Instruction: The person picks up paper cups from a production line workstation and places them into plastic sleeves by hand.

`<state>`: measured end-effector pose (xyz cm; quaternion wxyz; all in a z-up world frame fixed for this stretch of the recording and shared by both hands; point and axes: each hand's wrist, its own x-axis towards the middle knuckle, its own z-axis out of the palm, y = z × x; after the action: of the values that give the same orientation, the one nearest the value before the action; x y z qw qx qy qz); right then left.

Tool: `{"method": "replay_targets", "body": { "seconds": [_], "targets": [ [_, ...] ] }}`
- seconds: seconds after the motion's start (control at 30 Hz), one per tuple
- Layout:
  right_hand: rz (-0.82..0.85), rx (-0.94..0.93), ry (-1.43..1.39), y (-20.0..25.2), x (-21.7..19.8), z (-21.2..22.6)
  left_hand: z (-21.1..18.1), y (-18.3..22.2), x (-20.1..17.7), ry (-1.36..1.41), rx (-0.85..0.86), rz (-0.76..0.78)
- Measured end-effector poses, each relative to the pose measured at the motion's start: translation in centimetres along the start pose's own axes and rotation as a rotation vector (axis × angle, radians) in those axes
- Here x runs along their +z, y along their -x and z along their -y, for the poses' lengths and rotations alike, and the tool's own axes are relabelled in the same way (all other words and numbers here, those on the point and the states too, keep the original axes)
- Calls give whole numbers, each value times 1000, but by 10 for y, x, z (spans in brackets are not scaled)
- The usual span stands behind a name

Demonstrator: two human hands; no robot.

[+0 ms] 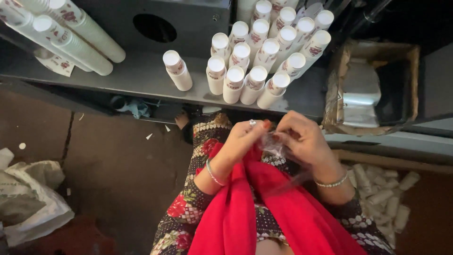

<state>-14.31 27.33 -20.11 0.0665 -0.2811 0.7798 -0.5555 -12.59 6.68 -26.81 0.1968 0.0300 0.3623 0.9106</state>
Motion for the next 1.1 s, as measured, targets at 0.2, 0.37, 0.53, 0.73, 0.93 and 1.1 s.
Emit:
{"method": "replay_targets", "body": {
  "seconds": [0.2, 0.37, 0.53, 0.73, 0.93, 1.1],
  "targets": [
    [-231, -168, 295, 4, 24, -42, -13, 7, 29, -1247, 645, -13],
    [-305, 356, -558, -8, 7, -103, -8, -9, 11, -1127, 542, 76],
    [-296, -29, -314, -62, -31, -7, -3, -62, -5, -57, 302, 19],
    [-439, 73, 69, -65, -15, -85, 23, -82, -17, -1, 256, -336],
    [-406, 22, 346, -34, 22, -162, 81, -83, -73, -503, 232, -633],
    [-333, 9, 310, -43, 13, -116, 99, -83, -89, -1041, 381, -704]
  ]
}}
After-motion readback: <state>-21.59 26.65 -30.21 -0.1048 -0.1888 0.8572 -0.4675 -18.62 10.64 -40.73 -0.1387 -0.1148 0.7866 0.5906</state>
